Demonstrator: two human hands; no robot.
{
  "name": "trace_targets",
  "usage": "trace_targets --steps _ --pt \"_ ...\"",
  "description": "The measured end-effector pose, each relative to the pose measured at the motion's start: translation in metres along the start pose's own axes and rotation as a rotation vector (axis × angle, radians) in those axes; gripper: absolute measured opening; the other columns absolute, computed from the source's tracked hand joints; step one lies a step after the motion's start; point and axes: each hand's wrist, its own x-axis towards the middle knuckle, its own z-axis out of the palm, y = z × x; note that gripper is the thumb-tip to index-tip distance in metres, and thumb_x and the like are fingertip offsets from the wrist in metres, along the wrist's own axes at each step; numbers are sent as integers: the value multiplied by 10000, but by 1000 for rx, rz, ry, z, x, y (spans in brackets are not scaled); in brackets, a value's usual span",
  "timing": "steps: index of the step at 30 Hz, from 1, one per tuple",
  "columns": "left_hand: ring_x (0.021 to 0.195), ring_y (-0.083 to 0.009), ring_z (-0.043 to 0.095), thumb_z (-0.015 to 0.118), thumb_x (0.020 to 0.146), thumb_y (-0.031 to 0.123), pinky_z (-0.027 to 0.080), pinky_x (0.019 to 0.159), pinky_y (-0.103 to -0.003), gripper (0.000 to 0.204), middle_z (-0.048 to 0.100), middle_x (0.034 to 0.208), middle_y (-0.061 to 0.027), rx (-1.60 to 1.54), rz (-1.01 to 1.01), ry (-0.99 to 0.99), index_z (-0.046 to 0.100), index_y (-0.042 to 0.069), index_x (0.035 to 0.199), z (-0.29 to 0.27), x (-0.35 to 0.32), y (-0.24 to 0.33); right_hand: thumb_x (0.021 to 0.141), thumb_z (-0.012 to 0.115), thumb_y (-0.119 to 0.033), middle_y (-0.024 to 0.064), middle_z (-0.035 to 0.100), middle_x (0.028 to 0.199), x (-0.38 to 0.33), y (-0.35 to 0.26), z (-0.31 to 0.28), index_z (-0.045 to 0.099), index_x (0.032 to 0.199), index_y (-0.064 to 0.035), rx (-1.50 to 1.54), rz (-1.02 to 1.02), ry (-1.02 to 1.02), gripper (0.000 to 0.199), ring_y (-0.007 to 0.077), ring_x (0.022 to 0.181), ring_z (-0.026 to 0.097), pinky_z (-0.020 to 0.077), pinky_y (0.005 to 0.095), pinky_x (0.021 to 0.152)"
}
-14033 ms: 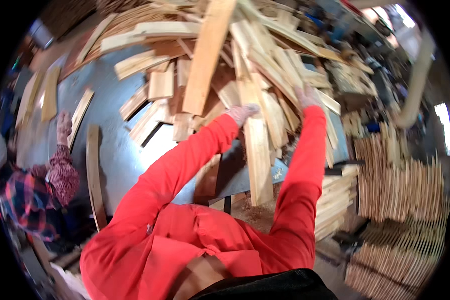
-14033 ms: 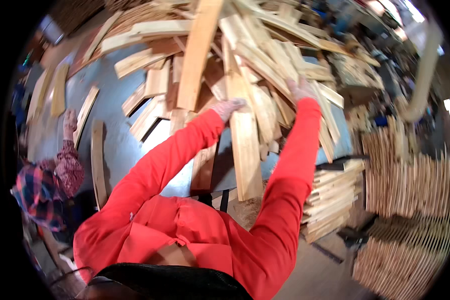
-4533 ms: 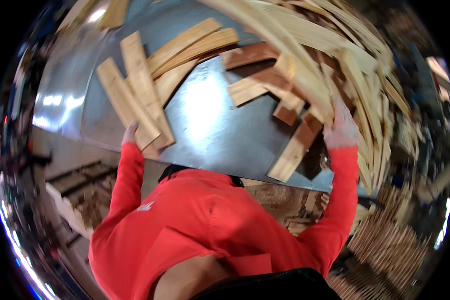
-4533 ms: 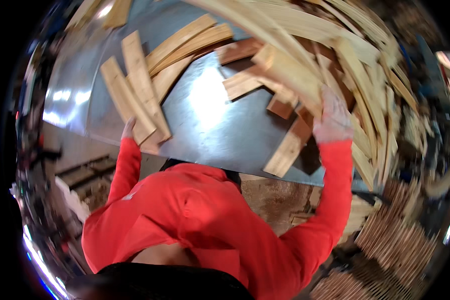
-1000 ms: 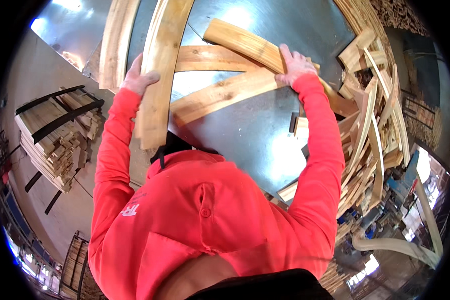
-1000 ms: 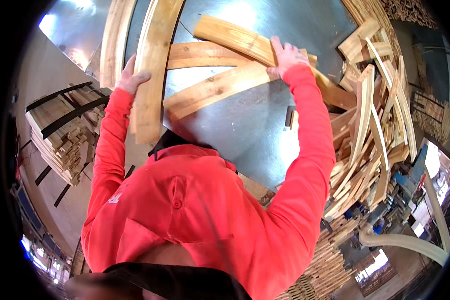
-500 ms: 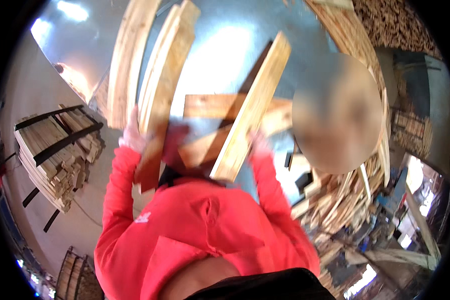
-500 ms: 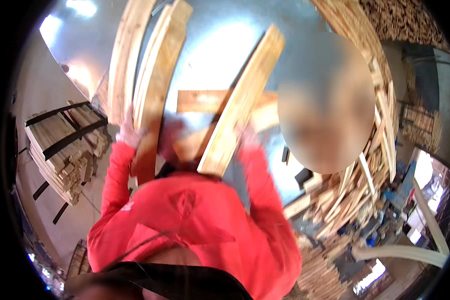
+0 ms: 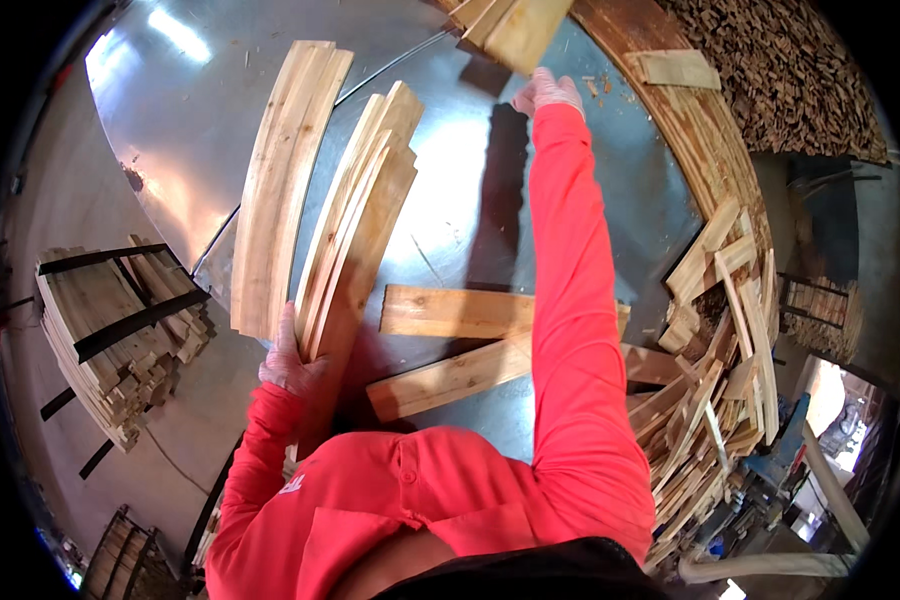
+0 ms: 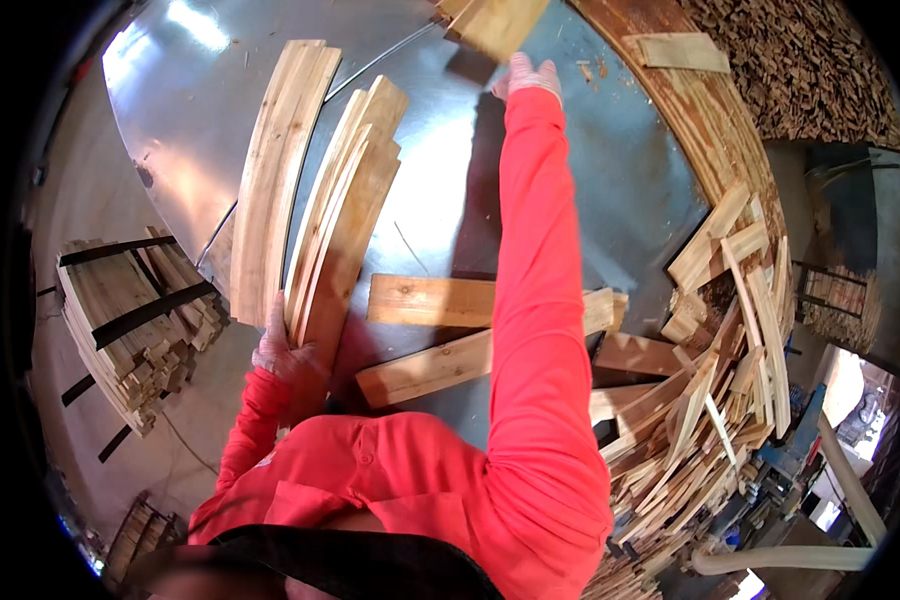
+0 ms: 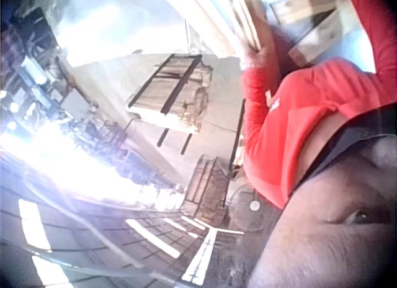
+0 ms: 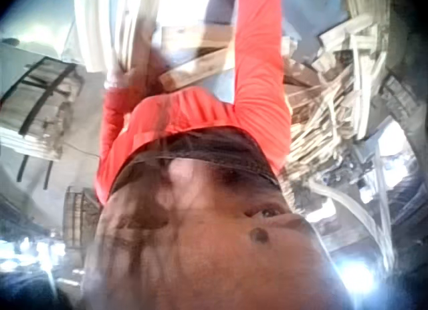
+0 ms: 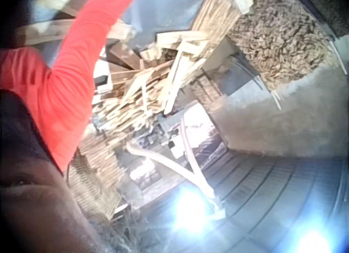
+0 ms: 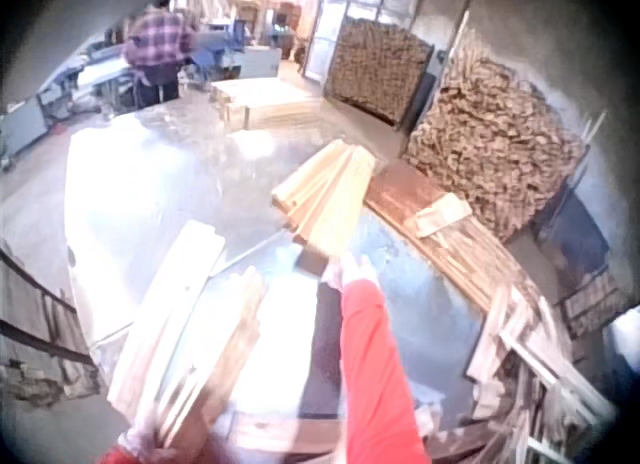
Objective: The person sorts wooden planks on a metal table in a workshop. They pick up individual planks from a pile, inspect them, and place them into a separate stack, occasionally adjusting the alignment of the sorted wood.
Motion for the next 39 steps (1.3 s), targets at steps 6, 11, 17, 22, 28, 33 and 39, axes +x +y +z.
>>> trace_targets --steps 6,11,17,22,28,33,39 --pt "1081 -421 582 737 691 206 497 889 -439 966 557 1245 -255 24 210 178 207 128 1495 8 4 -11 741 708 -479 157 382 1453 -229 98 -96 396 1415 -158 -1195 -621 -745 809 357 1340 356 258 501 1104" --pt "1152 -347 560 725 668 109 463 954 -357 953 521 1292 -256 28 186 104 225 38 1476 11 12 -18 754 669 -279 114 505 1300 -267 191 -157 457 1344 -164 -1357 -1104 -532 638 317 1250 447 261 545 1090" --pt "1212 -336 523 782 706 222 398 1023 -363 976 504 1311 -277 139 167 168 214 41 1478 10 -7 7 822 540 -165 78 621 1078 -256 114 -125 571 1154 -128 -1299 -1416 -714 336 246 1113 559 291 506 1086" --pt "1268 -343 461 796 630 469 391 1042 -365 1185 387 1420 -255 208 -58 -64 106 48 1498 -2 -27 57 786 619 -344 75 621 1107 -261 84 -1 567 1150 -109 -1052 -1434 -467 436 255 1143 533 246 537 1099" --pt "1216 -356 481 719 688 333 402 993 -486 989 419 1359 -201 424 -53 97 166 163 1490 50 -48 59 555 806 -568 187 301 1487 -272 103 -58 221 1475 -105 -1305 -581 -341 1184 329 1396 259 105 564 1135" --pt "1247 -404 453 762 645 339 402 1024 -413 1065 404 1375 -254 221 -5 20 157 141 1499 22 -45 46 654 807 -410 177 451 1356 -256 143 -153 192 1483 -155 -1476 -468 -609 1063 350 1259 437 330 443 1073" --pt "1238 -395 466 759 645 396 415 1011 -418 1075 408 1387 -243 248 -9 -50 162 130 1498 13 -57 39 772 686 -506 226 570 1229 -235 137 -157 420 1389 -52 -458 -59 -551 811 319 1124 572 438 380 971"
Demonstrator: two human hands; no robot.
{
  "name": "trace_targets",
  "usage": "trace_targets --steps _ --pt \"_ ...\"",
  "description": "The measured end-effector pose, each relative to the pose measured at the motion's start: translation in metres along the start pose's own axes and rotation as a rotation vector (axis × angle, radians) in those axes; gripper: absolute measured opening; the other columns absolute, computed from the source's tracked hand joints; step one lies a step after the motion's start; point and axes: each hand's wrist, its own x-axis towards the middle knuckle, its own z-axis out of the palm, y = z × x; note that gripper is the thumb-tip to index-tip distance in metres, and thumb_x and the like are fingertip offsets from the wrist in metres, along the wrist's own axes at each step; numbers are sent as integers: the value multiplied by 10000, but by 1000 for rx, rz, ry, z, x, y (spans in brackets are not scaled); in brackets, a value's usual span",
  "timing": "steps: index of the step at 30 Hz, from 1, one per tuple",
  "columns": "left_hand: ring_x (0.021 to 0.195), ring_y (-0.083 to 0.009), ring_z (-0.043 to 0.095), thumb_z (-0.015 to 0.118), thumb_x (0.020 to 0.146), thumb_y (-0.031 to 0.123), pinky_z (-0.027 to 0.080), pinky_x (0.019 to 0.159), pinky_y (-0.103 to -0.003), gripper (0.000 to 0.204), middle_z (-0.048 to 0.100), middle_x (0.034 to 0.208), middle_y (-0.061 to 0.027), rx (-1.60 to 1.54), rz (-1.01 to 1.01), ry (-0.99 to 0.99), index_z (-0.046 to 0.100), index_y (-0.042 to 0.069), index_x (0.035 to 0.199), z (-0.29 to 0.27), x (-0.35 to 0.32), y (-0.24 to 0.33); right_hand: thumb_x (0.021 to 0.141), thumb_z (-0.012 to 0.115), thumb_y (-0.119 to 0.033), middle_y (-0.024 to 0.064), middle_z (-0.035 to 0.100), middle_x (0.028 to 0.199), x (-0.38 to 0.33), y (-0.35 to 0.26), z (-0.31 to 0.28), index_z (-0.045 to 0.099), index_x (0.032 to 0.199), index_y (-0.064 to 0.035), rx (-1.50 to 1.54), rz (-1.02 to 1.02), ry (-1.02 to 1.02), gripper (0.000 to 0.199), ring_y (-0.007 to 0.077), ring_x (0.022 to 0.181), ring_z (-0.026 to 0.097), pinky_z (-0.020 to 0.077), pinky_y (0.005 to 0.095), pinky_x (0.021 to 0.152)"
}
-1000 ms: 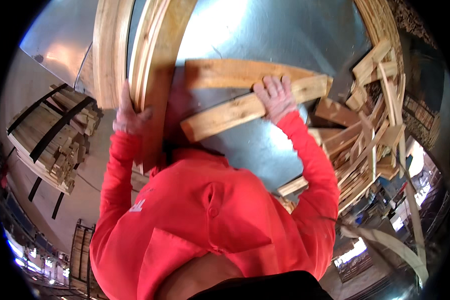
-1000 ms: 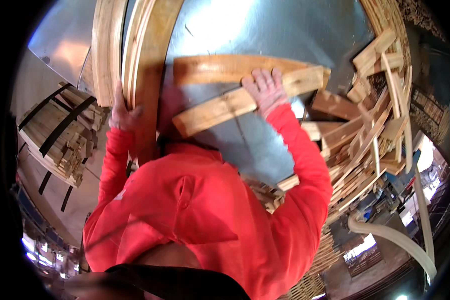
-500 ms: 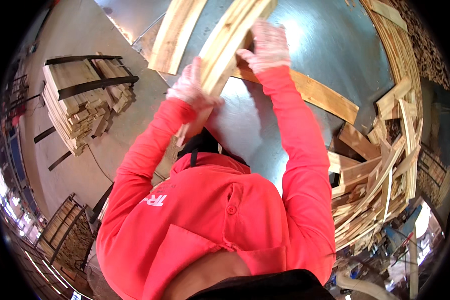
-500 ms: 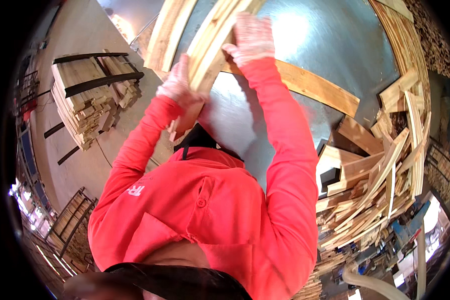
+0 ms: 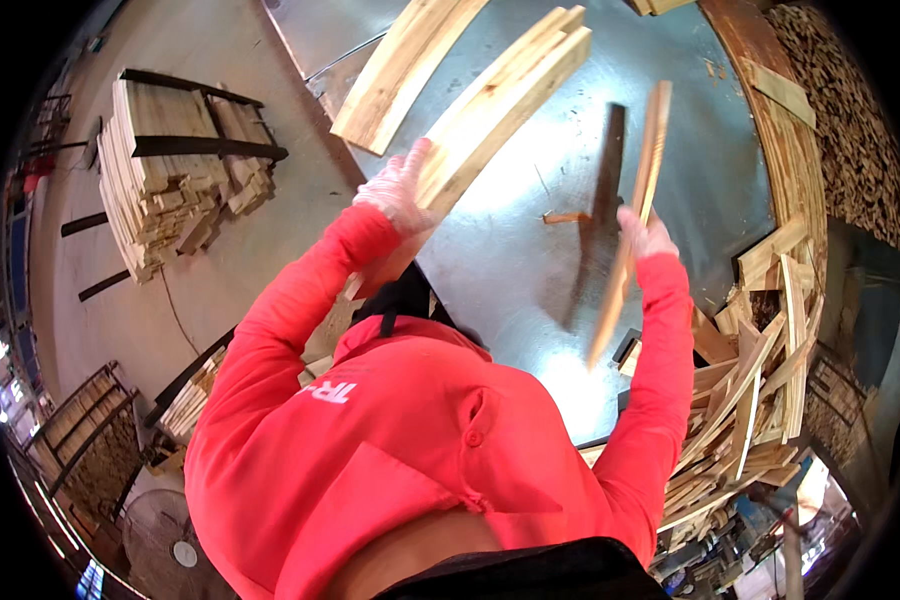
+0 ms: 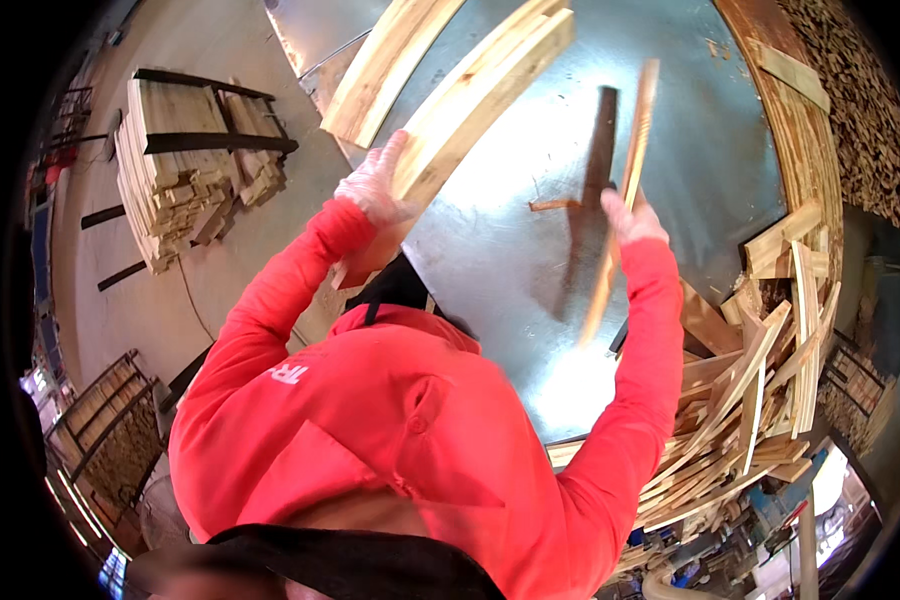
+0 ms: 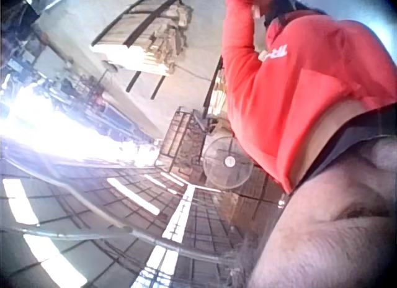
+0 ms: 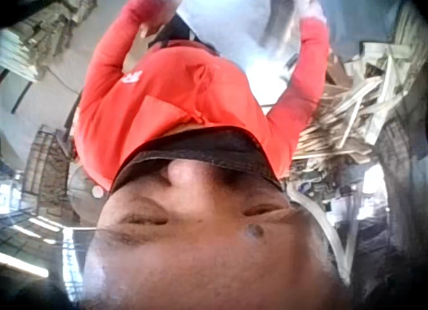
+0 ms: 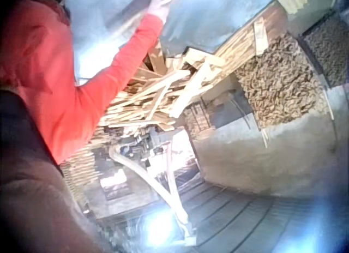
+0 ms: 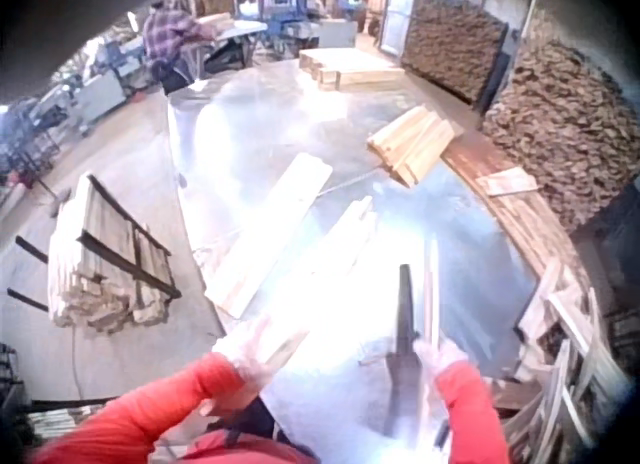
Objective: The person sorts wooden planks on a metal table in a workshop. They pick up individual planks from a pile, inspect them, and place them into a separate stack, occasionally adjusting the alignment of the sorted wood.
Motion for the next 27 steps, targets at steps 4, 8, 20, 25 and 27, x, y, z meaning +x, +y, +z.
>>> trace_targets --steps 4,8,20,25,27 --pt "1218 -388 465 766 631 505 384 999 -485 1083 408 1356 -222 124 142 118 199 141 1479 29 -3 3 906 285 -642 300 564 1202 43 -80 111 447 1357 -11 -332 140 -39 792 416 1154 537 395 438 1006" --pt "1315 -391 359 740 634 502 269 1083 -515 1112 291 1451 -254 292 21 124 148 126 1498 35 -17 30 915 277 -653 285 600 1138 58 -52 184 404 1392 -77 25 -65 151 758 444 1066 568 449 465 873" --pt "1261 -390 431 744 619 470 387 1025 -456 1081 441 1341 -222 29 35 -20 204 120 1489 -4 2 65 829 691 -419 172 551 1194 -34 -50 208 249 1417 -41 1153 67 -71 828 249 995 589 505 342 782" --pt "1280 -377 412 757 608 516 361 1043 -465 1143 389 1394 -231 93 202 121 171 86 1490 38 3 52 808 740 -310 203 531 1247 -19 -44 169 176 1448 0 813 172 -315 908 276 1053 575 500 334 862" --pt "1297 -365 391 780 607 490 347 1048 -466 1180 374 1403 -227 195 169 72 120 86 1498 42 -8 58 847 675 -297 178 599 1115 -19 19 162 360 1331 -5 598 36 -305 647 261 956 610 516 326 820"
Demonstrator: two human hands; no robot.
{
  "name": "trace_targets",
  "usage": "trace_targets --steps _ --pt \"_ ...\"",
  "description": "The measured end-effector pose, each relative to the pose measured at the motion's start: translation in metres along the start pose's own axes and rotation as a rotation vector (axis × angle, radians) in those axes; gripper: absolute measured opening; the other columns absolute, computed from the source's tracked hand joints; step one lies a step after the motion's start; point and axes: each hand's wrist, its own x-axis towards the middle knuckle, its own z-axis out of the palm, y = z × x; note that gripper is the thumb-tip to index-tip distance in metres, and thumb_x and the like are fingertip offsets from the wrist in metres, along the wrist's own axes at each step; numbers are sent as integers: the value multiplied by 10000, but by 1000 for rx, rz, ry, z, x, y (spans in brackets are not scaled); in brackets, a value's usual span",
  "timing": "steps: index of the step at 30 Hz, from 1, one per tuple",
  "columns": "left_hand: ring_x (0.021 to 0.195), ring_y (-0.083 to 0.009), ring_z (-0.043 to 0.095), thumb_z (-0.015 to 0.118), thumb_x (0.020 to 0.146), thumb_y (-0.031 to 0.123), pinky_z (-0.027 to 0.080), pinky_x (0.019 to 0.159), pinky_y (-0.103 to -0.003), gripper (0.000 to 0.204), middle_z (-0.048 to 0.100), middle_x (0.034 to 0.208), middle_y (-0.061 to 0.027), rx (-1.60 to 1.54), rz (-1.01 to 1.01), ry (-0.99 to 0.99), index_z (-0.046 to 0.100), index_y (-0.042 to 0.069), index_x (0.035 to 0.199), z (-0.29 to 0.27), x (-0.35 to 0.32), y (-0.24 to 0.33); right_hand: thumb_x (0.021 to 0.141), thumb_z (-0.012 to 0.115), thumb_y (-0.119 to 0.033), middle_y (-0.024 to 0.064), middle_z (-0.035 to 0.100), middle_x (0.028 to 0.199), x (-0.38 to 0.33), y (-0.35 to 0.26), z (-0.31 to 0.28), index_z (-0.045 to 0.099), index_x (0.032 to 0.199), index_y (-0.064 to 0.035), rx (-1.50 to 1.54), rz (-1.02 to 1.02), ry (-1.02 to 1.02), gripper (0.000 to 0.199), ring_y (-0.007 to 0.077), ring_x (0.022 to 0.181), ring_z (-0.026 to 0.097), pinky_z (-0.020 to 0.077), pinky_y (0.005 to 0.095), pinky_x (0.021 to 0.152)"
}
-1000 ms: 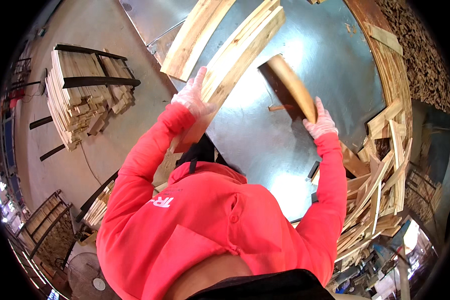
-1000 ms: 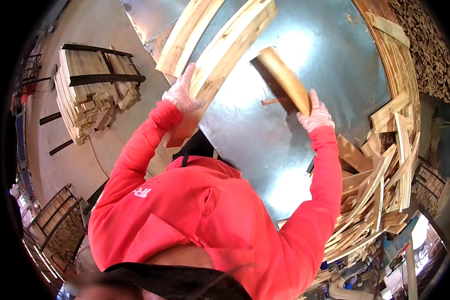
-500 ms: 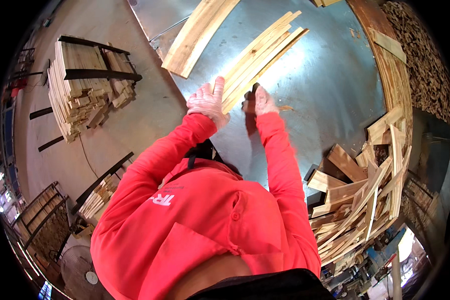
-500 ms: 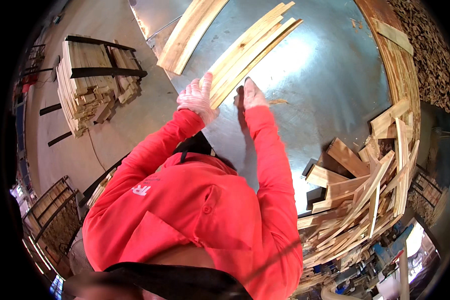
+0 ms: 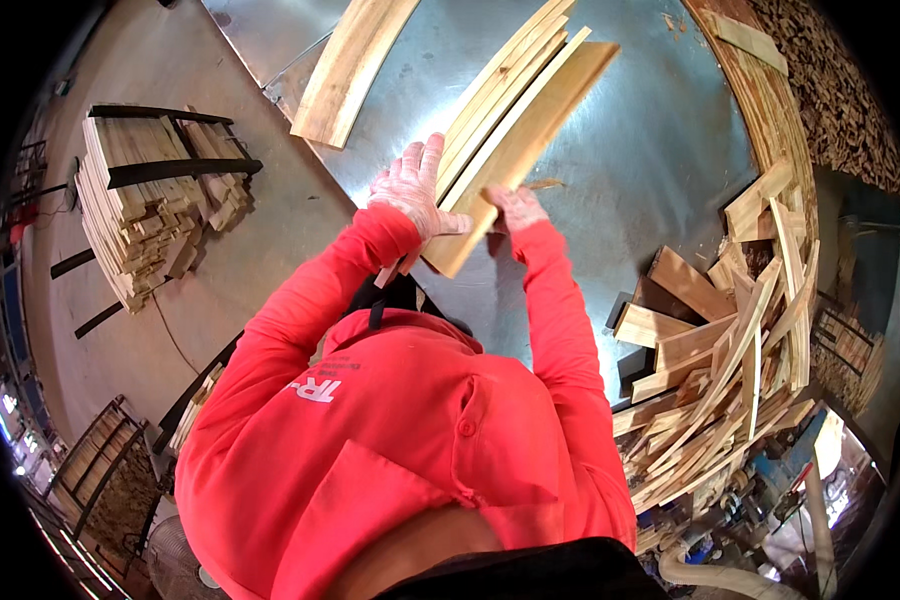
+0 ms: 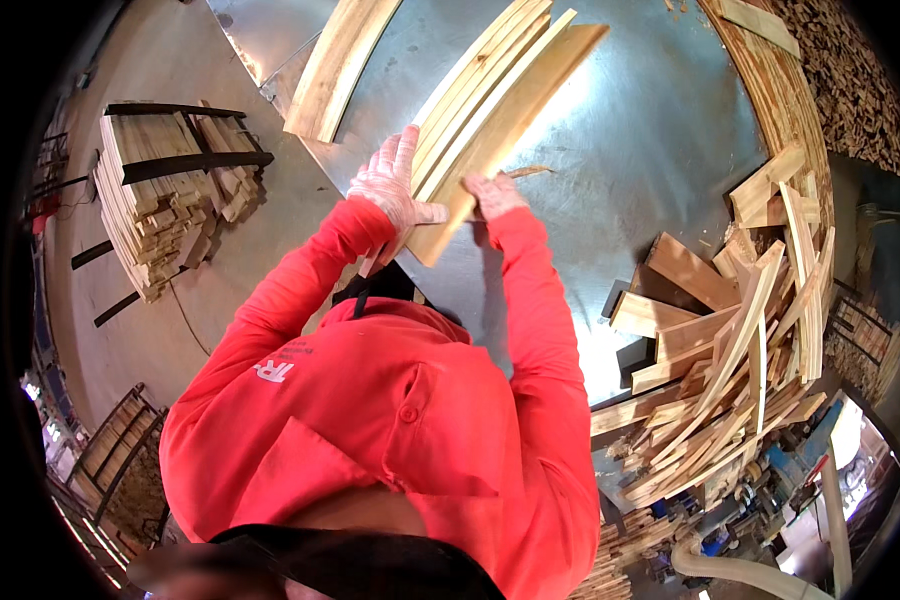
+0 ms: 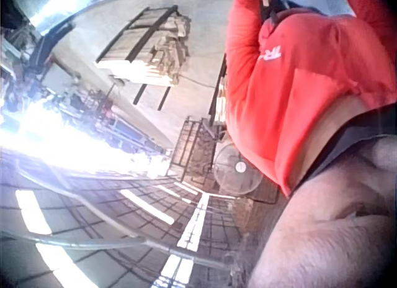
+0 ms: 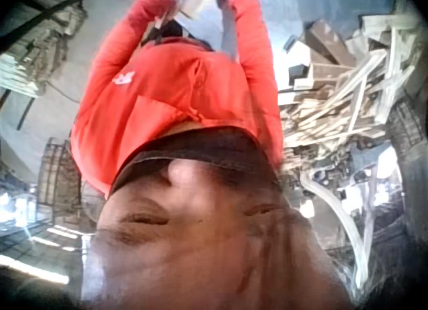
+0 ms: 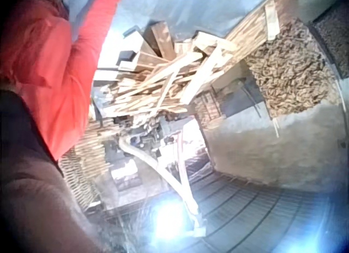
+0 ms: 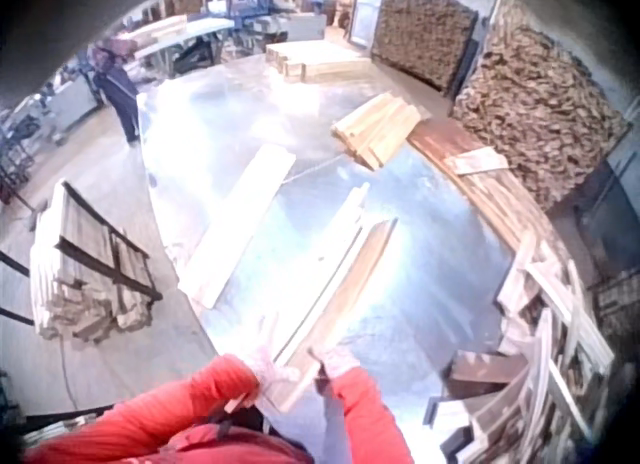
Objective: The person sorts wooden planks on a metal table in a workshop. They pick up individual planks from a pile, inspect them, and place them into a separate stack, occasionally adjusting the alignment of the sorted wood.
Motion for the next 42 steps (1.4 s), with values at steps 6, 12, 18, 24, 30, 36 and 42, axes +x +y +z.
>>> trace_targets --steps 6,12,18,24,30,36,42 --pt "1198 -356 504 742 703 356 423 979 -453 1043 387 1412 -206 -177 -114 -139 130 57 1494 -19 2 -7 907 576 -241 175 646 1106 -65 27 -60 562 1181 -10 -628 -216 722 359 297 985 628 500 368 858" --pt "1071 -350 586 669 771 315 486 930 -455 738 548 1277 -209 -2227 153 -715 401 -4 1381 20 35 -41 908 550 -480 59 540 807 -71 -20 2 545 1022 -79 159 -503 579 417 188 776 550 456 324 701" --pt "997 -318 645 498 903 522 492 881 -386 606 657 1096 -215 -1799 -356 -340 603 9 1208 62 61 -31 802 740 -180 120 541 1258 -31 -54 84 173 1497 -78 434 -274 310 903 227 1111 542 467 319 925" --pt "1054 -370 600 395 904 583 444 927 -414 645 634 1085 -239 -365 -260 -46 634 33 1141 -18 53 -20 781 737 -312 196 549 1269 -21 -58 87 116 1506 -72 -265 -127 331 984 331 1143 553 423 344 995" --pt "1100 -320 593 587 851 487 445 935 -358 586 640 1144 -191 -581 -21 -67 537 142 1322 -7 53 -38 698 750 -483 251 371 1378 3 -33 88 39 1510 -77 -403 -109 343 1153 401 1212 481 409 389 1015" --pt "1027 -251 625 613 854 454 456 906 -340 592 667 1090 -166 -668 46 -211 547 64 1293 3 73 -68 676 763 -525 259 447 1310 3 -34 63 212 1479 -50 -430 -172 198 1083 408 1215 472 398 411 1019" --pt "920 -163 577 578 906 379 441 863 -317 448 671 966 -93 -791 25 -156 619 20 1171 29 93 -124 825 666 -482 267 419 1391 4 2 22 310 1417 43 -309 -105 284 867 389 1259 441 334 407 1072"
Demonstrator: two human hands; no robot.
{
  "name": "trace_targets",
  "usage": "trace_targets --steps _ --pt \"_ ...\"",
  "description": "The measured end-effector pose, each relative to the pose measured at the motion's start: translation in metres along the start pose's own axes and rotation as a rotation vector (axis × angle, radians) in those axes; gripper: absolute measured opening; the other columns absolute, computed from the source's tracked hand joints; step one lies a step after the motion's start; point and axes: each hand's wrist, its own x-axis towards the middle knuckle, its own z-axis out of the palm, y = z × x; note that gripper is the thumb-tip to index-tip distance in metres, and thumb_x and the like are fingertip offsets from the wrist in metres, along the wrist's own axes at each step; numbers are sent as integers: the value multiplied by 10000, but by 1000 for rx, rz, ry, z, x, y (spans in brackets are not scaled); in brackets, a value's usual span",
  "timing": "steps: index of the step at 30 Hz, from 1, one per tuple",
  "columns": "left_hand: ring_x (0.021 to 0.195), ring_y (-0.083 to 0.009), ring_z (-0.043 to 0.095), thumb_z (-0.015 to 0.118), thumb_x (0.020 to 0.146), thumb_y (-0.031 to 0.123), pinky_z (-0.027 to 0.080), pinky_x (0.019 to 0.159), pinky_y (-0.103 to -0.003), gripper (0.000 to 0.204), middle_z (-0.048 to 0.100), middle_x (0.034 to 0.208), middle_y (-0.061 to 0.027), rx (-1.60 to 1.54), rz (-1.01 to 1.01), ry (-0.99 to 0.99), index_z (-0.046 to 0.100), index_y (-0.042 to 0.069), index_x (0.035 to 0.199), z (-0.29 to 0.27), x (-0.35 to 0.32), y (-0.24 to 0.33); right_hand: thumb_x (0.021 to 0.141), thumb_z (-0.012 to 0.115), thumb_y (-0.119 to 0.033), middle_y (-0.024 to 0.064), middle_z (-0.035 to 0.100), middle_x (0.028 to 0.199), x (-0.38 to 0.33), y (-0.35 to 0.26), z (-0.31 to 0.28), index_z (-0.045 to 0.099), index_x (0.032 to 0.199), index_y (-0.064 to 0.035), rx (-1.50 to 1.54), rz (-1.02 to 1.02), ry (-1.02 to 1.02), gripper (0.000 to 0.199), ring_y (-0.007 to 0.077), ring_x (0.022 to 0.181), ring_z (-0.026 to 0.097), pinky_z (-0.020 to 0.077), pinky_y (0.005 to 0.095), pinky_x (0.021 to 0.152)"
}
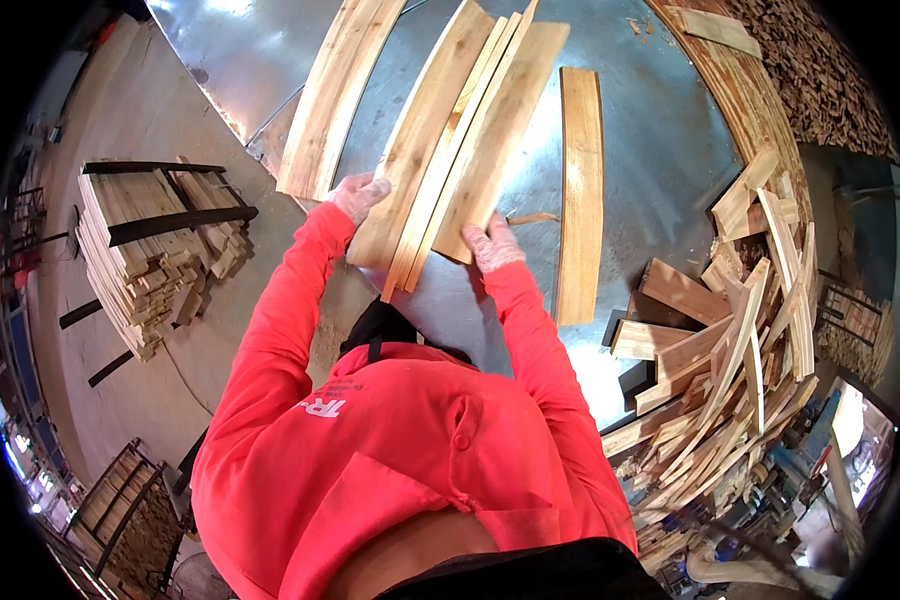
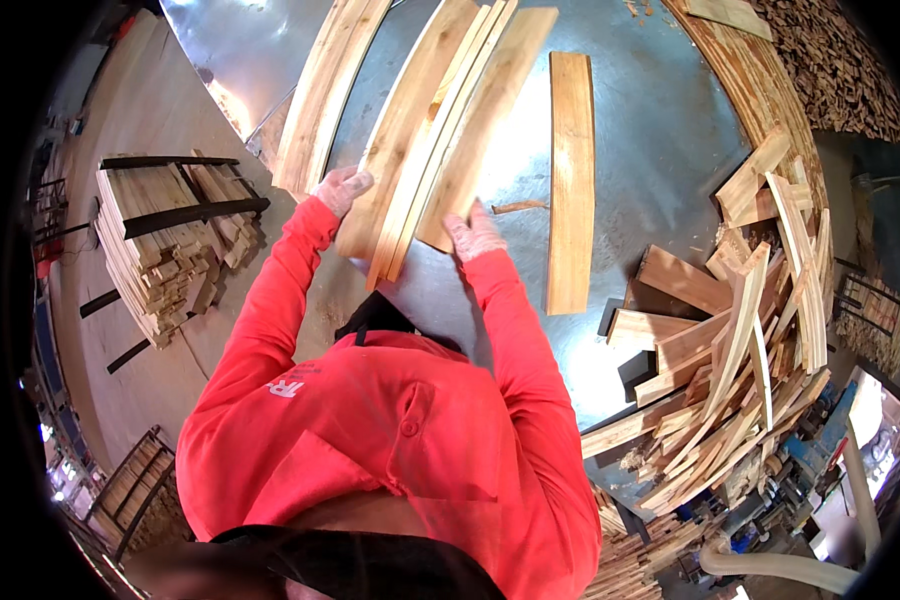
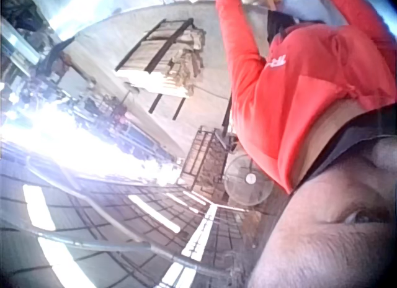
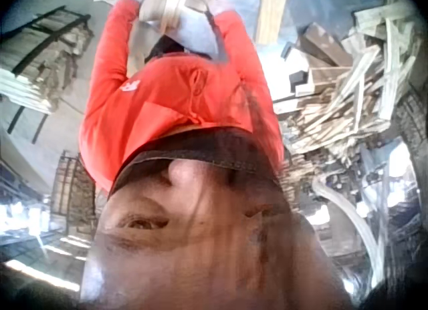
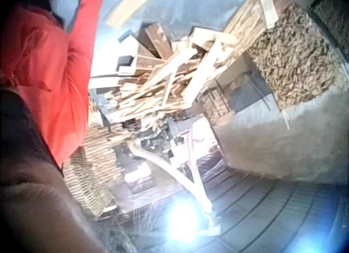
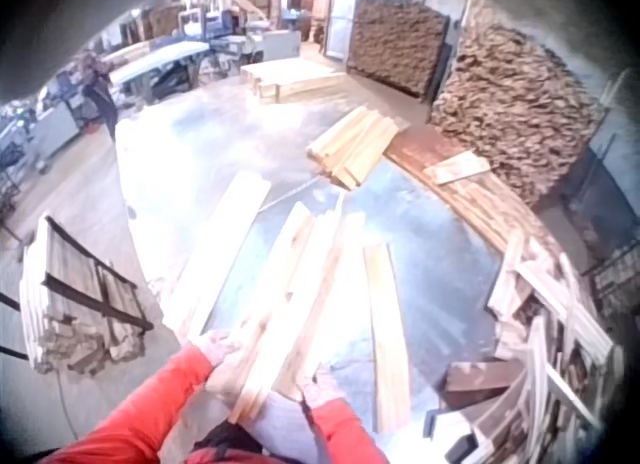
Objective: The person sorts wooden planks on a metal table in a workshop. They pick up individual planks from a pile, inspect them, and place them into a separate stack, occasionally adjusting the alignment of the sorted wood.
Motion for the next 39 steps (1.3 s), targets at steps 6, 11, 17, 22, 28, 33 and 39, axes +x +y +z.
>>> trace_targets --steps 6,11,17,22,28,33,39 --pt "772 -152 526 560 913 313 439 747 -313 354 612 800 -60 6 58 208 633 -12 1035 -14 -53 43 800 616 -583 284 439 1366 -24 -99 5 282 1439 30 -220 -54 318 946 410 1276 425 350 418 1068" --pt "685 -133 466 552 912 316 428 658 -303 344 564 734 -27 105 74 246 623 -13 979 -26 -94 96 803 643 -496 269 526 1285 38 -75 15 314 1424 31 -192 -76 91 879 337 1229 503 376 357 1041" --pt "801 -87 569 556 935 318 473 739 -250 382 637 851 -14 -130 235 246 607 -40 1056 16 -109 123 865 593 -198 105 648 1052 18 -18 -26 571 1195 28 824 -124 147 401 179 949 589 464 296 851" --pt "1007 -387 610 508 914 367 481 856 -461 525 637 1056 -250 465 62 107 469 31 1315 124 -85 171 853 540 -249 231 644 991 -78 -5 -88 562 1198 -41 69 25 373 403 374 910 620 479 413 819" --pt "983 -424 600 476 918 262 473 881 -469 474 617 1056 -283 705 457 -375 427 56 1342 245 -68 127 869 523 -263 273 621 1047 -138 41 -101 542 1225 -43 -185 115 428 419 435 975 591 466 462 841" --pt "1258 -388 451 583 866 343 394 1023 -432 696 453 1361 -258 759 383 -128 299 54 1432 247 -60 124 874 532 -283 256 628 1028 -142 81 -86 537 1245 -57 271 -44 459 435 424 955 598 470 446 839" --pt "1299 -349 418 792 671 469 362 1065 -370 1185 397 1392 -281 576 -114 -137 65 -14 1474 248 -25 157 870 557 -303 255 633 1002 -172 50 -94 555 1215 -27 4 19 452 442 424 920 608 480 437 809"
